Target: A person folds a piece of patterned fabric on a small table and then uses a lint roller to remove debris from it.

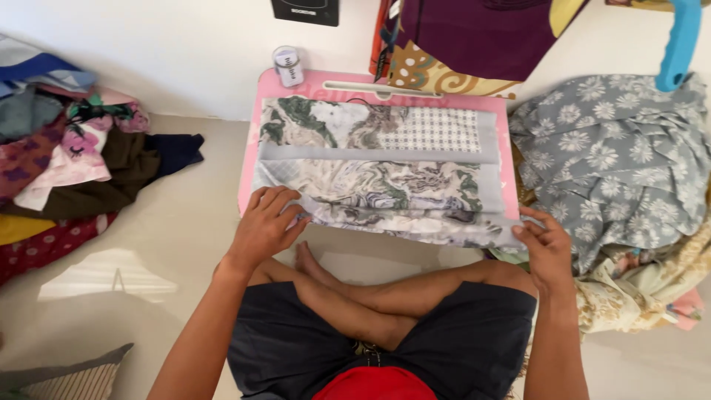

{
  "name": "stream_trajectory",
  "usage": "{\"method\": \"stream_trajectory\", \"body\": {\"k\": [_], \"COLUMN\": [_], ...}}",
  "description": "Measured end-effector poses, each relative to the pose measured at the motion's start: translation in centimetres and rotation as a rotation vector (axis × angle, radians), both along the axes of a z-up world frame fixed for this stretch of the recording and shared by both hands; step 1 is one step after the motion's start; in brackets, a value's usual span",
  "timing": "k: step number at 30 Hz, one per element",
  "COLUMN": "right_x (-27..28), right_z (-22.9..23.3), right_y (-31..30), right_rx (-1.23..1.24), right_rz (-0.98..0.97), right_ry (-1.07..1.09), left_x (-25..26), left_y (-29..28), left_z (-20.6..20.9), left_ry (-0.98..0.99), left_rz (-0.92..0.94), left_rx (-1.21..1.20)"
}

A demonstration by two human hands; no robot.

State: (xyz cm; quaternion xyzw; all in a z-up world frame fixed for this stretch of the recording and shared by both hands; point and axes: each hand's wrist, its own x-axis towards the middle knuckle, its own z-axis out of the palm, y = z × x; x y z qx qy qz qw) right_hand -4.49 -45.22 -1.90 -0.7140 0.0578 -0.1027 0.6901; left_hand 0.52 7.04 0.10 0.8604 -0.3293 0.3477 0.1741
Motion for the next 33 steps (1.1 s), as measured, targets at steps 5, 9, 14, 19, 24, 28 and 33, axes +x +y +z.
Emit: {"method": "stream_trajectory", "body": {"k": [5, 9, 14, 19, 24, 28, 33], "right_x": [0.8, 1.9, 2.5, 2.4, 2.1, 2.2, 2.2], "right_z": [0.2, 0.2, 0.1, -0.5, -0.2, -0.5, 0.2], "right_y": [-0.5, -1.1, -0.7, -0.5, -0.1, -0.1, 0.7], "right_rx": [0.151, 0.205, 0.225, 0.165, -0.019, -0.04, -0.034], "right_rz": [-0.052, -0.041, -0.094, -0.148, -0.136, -0.099, -0.094], "right_ry": [0.038, 0.03, 0.044, 0.082, 0.091, 0.083, 0.06], "left_x": [-0.3, 1.1, 2.7, 2.5, 1.2, 0.6, 0.6], "left_y": [-0.2, -0.7, -1.7, -1.8, -1.1, -1.1, -0.8], "left_z": [2.3, 1.8, 1.9, 2.0, 1.4, 1.6, 1.1], "left_ry": [0.18, 0.305, 0.222, 0.134, 0.163, 0.17, 0.165], "left_rz": [0.09, 0.1, 0.189, 0.137, 0.028, 0.153, 0.201], "left_rx": [-0.018, -0.116, -0.127, -0.085, 0.093, 0.102, 0.012]}}
